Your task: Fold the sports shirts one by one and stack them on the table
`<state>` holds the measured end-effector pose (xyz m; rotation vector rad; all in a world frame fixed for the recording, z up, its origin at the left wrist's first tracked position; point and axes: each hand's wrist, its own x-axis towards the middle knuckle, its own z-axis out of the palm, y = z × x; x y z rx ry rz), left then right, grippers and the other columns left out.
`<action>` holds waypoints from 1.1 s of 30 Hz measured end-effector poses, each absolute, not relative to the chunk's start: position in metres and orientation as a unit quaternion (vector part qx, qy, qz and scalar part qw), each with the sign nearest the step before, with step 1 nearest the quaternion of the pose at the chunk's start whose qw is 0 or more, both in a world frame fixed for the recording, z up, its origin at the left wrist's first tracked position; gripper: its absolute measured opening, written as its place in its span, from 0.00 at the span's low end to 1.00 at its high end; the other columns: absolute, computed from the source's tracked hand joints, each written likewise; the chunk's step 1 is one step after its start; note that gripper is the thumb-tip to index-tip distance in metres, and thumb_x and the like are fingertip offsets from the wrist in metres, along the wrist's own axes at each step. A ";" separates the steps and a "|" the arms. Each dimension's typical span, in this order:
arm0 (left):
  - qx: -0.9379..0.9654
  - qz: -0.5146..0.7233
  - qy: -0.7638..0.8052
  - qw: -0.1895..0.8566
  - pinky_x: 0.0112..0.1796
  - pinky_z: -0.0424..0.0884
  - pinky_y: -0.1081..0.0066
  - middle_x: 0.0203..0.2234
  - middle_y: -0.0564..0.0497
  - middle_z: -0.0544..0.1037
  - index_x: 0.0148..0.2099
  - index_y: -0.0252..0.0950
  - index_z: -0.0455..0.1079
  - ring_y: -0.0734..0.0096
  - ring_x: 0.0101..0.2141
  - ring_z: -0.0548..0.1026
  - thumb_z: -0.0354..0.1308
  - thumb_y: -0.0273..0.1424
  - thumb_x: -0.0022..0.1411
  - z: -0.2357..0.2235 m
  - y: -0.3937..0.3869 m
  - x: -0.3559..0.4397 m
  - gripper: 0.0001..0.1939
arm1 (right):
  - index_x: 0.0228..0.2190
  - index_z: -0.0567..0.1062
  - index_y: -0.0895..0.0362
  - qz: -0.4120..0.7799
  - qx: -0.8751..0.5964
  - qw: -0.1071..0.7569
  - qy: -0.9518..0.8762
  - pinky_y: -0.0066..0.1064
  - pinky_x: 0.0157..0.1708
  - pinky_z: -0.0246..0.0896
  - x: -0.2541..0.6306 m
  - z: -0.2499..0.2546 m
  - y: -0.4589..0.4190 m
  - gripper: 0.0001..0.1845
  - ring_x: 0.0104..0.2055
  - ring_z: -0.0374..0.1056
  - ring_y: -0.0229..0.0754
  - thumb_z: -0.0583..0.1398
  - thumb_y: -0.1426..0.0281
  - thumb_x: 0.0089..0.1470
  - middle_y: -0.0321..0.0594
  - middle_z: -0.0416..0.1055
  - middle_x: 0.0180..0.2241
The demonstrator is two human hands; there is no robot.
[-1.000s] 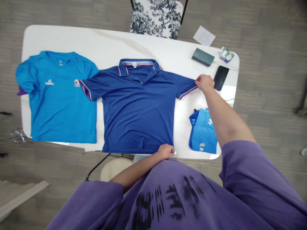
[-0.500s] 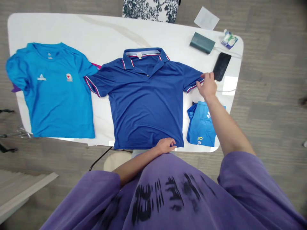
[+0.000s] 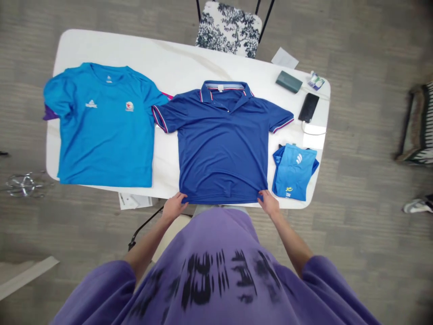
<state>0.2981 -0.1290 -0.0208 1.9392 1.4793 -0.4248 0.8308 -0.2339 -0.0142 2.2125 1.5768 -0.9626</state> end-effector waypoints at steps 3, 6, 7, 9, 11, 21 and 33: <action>0.759 -0.185 0.543 0.308 0.48 0.70 0.63 0.54 0.48 0.78 0.56 0.45 0.75 0.59 0.45 0.78 0.55 0.37 0.72 -0.018 -0.131 0.281 0.14 | 0.59 0.71 0.51 -0.300 0.789 0.166 0.509 0.30 0.43 0.66 0.819 -0.007 -0.245 0.21 0.51 0.75 0.45 0.61 0.65 0.67 0.46 0.71 0.60; 0.748 -0.200 0.554 0.306 0.51 0.69 0.62 0.53 0.46 0.78 0.55 0.44 0.75 0.56 0.49 0.77 0.54 0.36 0.72 -0.010 -0.133 0.274 0.14 | 0.58 0.73 0.51 -0.291 0.793 0.206 0.494 0.30 0.44 0.66 0.815 0.003 -0.246 0.20 0.51 0.75 0.46 0.60 0.66 0.67 0.48 0.73 0.58; 0.742 -0.202 0.559 0.311 0.53 0.68 0.61 0.53 0.46 0.78 0.53 0.44 0.76 0.56 0.50 0.77 0.54 0.36 0.72 -0.007 -0.134 0.272 0.13 | 0.57 0.75 0.51 -0.294 0.789 0.218 0.493 0.30 0.44 0.65 0.814 0.006 -0.246 0.18 0.51 0.75 0.47 0.60 0.67 0.67 0.48 0.74 0.56; 0.733 -0.202 0.567 0.319 0.54 0.67 0.61 0.51 0.46 0.79 0.49 0.44 0.77 0.55 0.50 0.77 0.53 0.36 0.72 -0.001 -0.136 0.270 0.12 | 0.53 0.78 0.51 -0.305 0.780 0.231 0.495 0.30 0.43 0.65 0.814 0.010 -0.245 0.15 0.50 0.75 0.47 0.59 0.68 0.67 0.47 0.77 0.53; 0.732 -0.198 0.570 0.318 0.54 0.67 0.61 0.49 0.45 0.79 0.46 0.44 0.78 0.55 0.50 0.77 0.53 0.36 0.72 0.003 -0.139 0.267 0.12 | 0.51 0.79 0.51 -0.308 0.775 0.231 0.500 0.29 0.43 0.65 0.815 0.012 -0.245 0.14 0.49 0.76 0.46 0.58 0.68 0.68 0.47 0.77 0.51; 0.750 -0.232 0.562 0.260 0.52 0.68 0.61 0.43 0.43 0.81 0.45 0.41 0.76 0.54 0.48 0.78 0.52 0.34 0.71 0.009 -0.153 0.257 0.11 | 0.52 0.77 0.54 -0.295 0.752 0.250 0.534 0.31 0.44 0.66 0.827 0.010 -0.257 0.14 0.50 0.77 0.47 0.55 0.68 0.72 0.51 0.77 0.51; 0.684 -0.220 0.638 0.278 0.46 0.71 0.65 0.48 0.45 0.80 0.47 0.43 0.75 0.55 0.46 0.80 0.54 0.38 0.71 0.033 -0.173 0.250 0.11 | 0.49 0.78 0.54 -0.321 0.708 0.267 0.570 0.33 0.45 0.66 0.825 0.016 -0.275 0.13 0.50 0.78 0.50 0.56 0.68 0.69 0.49 0.79 0.50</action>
